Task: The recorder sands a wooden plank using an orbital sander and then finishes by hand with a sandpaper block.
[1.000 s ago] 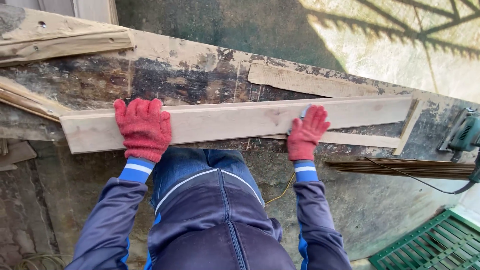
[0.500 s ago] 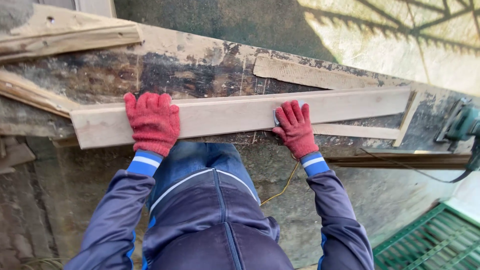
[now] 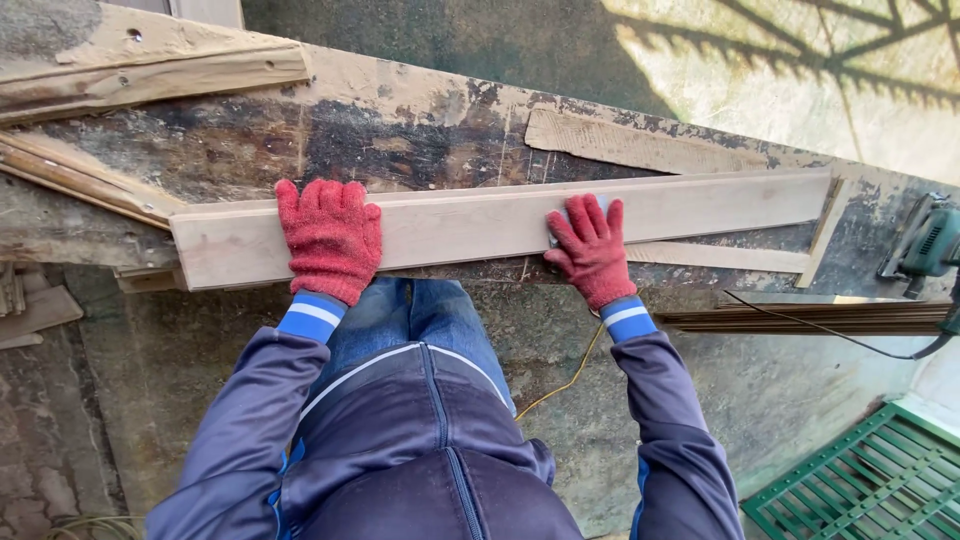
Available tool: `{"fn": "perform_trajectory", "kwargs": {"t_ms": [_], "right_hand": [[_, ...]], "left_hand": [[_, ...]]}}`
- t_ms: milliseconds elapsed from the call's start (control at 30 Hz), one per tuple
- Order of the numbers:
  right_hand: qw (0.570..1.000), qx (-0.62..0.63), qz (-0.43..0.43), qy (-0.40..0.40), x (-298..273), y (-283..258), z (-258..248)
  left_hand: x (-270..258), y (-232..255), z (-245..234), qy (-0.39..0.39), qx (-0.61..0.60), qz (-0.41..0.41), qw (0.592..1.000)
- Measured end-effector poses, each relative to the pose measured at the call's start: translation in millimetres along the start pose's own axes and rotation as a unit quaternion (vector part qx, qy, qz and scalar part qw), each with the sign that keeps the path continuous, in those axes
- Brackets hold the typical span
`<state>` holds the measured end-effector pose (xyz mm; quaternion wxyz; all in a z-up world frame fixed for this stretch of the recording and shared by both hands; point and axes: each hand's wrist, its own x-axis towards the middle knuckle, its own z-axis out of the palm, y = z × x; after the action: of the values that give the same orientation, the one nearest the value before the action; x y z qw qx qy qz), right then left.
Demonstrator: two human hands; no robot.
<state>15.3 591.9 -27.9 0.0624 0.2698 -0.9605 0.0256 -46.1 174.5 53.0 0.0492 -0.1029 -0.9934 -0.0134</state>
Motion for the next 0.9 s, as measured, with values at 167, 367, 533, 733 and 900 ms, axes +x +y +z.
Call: {"fn": "perform_trajectory", "kwargs": {"t_ms": [167,367,533,733,900], "right_hand": [[0.999,0.028,-0.016,0.027,32.0,-52.0,22.4],[0.993,0.073,-0.068,0.055,76.6,-91.1,8.1],[1.000,0.024,-0.002,0.011,10.3,-11.8,7.7],[0.998,0.058,0.011,0.037,74.8,-103.9,31.5],[0.994,0.090,-0.029,0.058,86.3,-109.1,12.3]], "left_hand": [[-1.0,-0.5,-5.0,-0.007,0.007,-0.004,1.000],[1.0,1.1,-10.6,-0.009,0.022,-0.001,1.000],[-0.8,0.9,-12.4,-0.015,0.027,-0.014,0.999],[3.9,4.0,-17.6,-0.013,0.031,-0.006,0.999],[6.8,4.1,-22.9,-0.011,0.043,0.013,0.999]]}}
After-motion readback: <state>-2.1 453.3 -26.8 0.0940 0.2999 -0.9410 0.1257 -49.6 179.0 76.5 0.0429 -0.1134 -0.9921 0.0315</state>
